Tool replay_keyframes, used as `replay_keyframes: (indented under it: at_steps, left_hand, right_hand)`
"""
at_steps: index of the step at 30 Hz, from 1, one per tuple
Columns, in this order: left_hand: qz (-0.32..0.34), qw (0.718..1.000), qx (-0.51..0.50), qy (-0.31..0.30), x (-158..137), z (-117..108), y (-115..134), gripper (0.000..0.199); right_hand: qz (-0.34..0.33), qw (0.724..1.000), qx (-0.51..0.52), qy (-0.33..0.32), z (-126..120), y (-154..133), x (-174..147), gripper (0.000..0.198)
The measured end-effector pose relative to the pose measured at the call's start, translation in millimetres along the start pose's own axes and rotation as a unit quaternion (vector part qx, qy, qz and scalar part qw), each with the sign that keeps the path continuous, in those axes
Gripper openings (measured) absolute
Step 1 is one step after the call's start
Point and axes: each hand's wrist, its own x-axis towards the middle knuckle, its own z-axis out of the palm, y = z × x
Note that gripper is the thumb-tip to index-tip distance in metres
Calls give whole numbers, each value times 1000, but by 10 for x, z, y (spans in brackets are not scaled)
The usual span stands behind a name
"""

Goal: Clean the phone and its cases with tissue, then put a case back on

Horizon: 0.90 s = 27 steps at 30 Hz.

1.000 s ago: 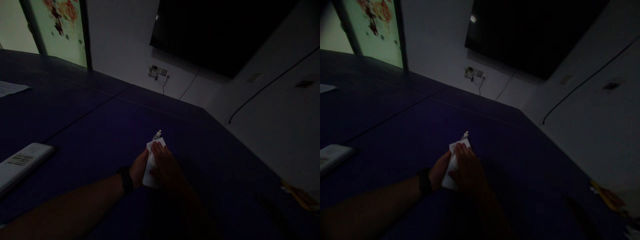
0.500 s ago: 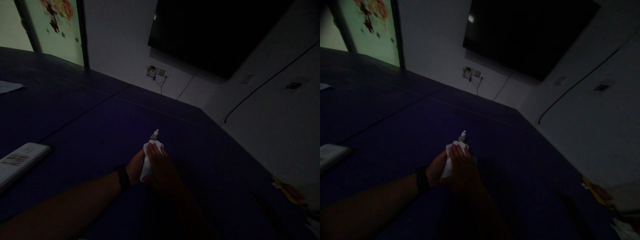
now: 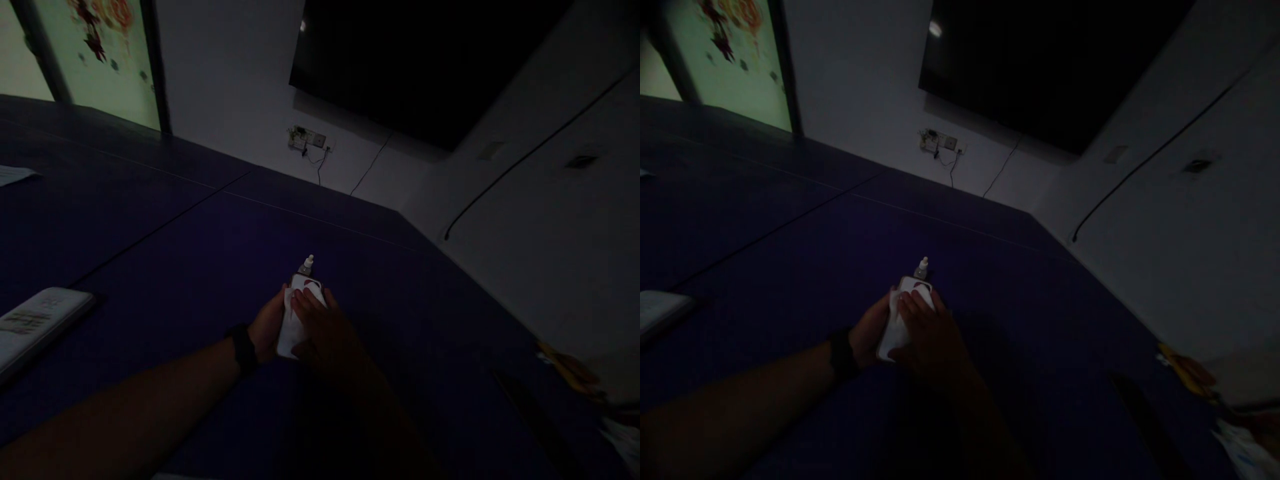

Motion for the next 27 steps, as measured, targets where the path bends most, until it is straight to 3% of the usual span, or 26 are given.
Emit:
replay_keyframes:
  at_steps: [4,8,13,18,23,27]
  left_hand:
    - [0,1000,10,22,11,-4,-16,55]
    - [4,999,-2,32,22,-1,2,58]
    - [1,999,-9,54,13,49,30,59]
    - [15,998,-43,44,-16,48,52,56]
    - [16,998,-23,50,-4,11,63,59]
    - [-11,997,-39,62,4,-35,54,62]
  right_hand:
    - [53,998,-30,30,48,-17,-6,84]
    - [2,1000,-10,9,54,-5,-4,77]
    - [36,999,-24,28,76,1,15,80]
    - [-20,1000,-1,-1,108,-54,6,78]
    - [23,1000,-10,12,99,-105,-23,79]
    - [-31,999,1,-20,79,-116,-39,83]
